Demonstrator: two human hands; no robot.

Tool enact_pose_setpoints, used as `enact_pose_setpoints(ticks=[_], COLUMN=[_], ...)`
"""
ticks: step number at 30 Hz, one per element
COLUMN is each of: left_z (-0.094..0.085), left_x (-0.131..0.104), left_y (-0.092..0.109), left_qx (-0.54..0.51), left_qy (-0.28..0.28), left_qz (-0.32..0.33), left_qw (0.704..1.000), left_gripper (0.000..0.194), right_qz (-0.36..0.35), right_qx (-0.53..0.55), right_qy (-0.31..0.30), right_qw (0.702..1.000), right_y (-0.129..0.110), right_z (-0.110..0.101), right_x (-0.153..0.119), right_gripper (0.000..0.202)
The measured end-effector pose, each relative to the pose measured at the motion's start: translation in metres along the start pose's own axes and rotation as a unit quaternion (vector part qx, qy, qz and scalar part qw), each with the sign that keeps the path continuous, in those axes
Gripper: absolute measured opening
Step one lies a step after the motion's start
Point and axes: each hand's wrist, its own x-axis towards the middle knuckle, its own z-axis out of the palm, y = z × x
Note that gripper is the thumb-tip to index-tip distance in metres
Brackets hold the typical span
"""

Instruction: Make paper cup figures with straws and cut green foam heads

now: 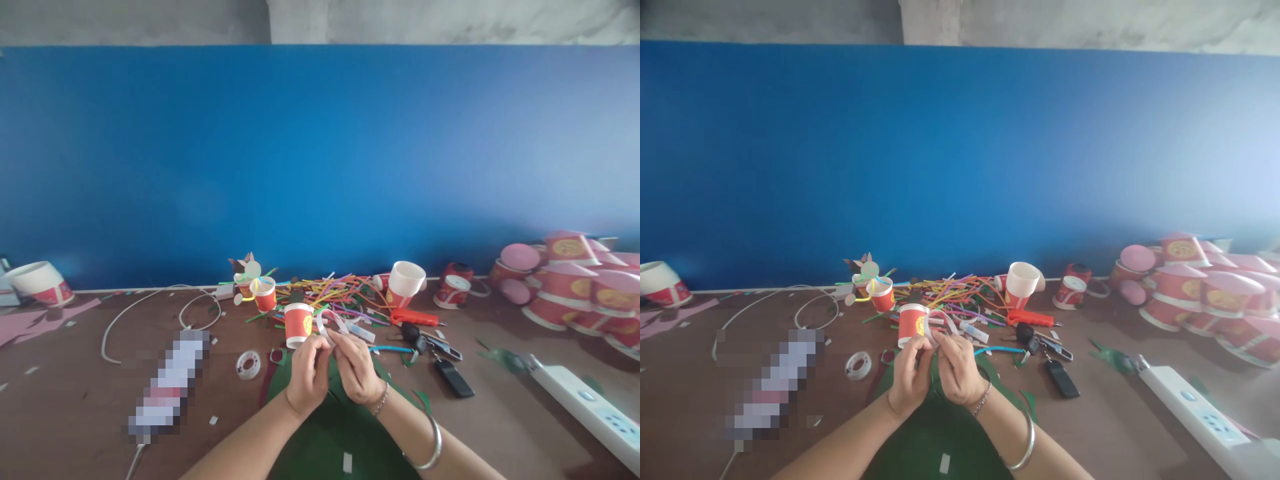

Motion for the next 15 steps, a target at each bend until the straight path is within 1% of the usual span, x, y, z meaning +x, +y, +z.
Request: enact_pose_setpoints(ticks=[2,3,6,7,8,10,12,13,14,15], left_z=[-0.001,-0.001,-0.002,-0.001,0.000,0.003,0.006,0.006,0.007,0.006], left_x=[-0.001,-0.001,0.000,0.001,0.002,0.005,0.006,0.006,0.006,0.006], left_y=[0.001,0.001,-0.002,-0.003,-0.005,-0.009,-0.012,-0.013,-0.014,-0.015], left_qx=[0.001,0.002,0.002,-0.002,-0.008,-0.027,-0.046,-0.053,-0.057,-0.061], left_qy=[0.012,0.030,0.101,0.113,0.112,0.089,0.066,0.058,0.051,0.045], left_qz=[0.006,0.003,-0.039,-0.062,-0.083,-0.119,-0.141,-0.147,-0.151,-0.155], left_qw=[1.000,1.000,0.994,0.992,0.990,0.989,0.987,0.986,0.985,0.985], left_gripper=[0.014,0.014,0.012,0.011,0.012,0.015,0.020,0.022,0.024,0.026], right_qz=[0.019,0.043,0.157,0.184,0.196,0.190,0.178,0.182,0.194,0.207], right_qx=[0.009,0.009,-0.031,-0.051,-0.073,-0.122,-0.172,-0.198,-0.223,-0.238], right_qy=[0.019,0.031,0.081,0.090,0.085,0.027,-0.038,-0.052,-0.049,-0.031], right_qw=[1.000,0.999,0.984,0.977,0.974,0.974,0.968,0.962,0.954,0.948], right_y=[0.002,0.006,0.025,0.034,0.042,0.055,0.063,0.065,0.065,0.064], right_z=[-0.001,-0.002,-0.010,-0.012,-0.014,-0.014,-0.012,-0.010,-0.009,-0.009], right_x=[-0.001,0.000,0.004,0.006,0.007,0.009,0.008,0.008,0.007,0.007], right_gripper=[0.038,0.036,0.032,0.033,0.033,0.032,0.031,0.030,0.029,0.029])
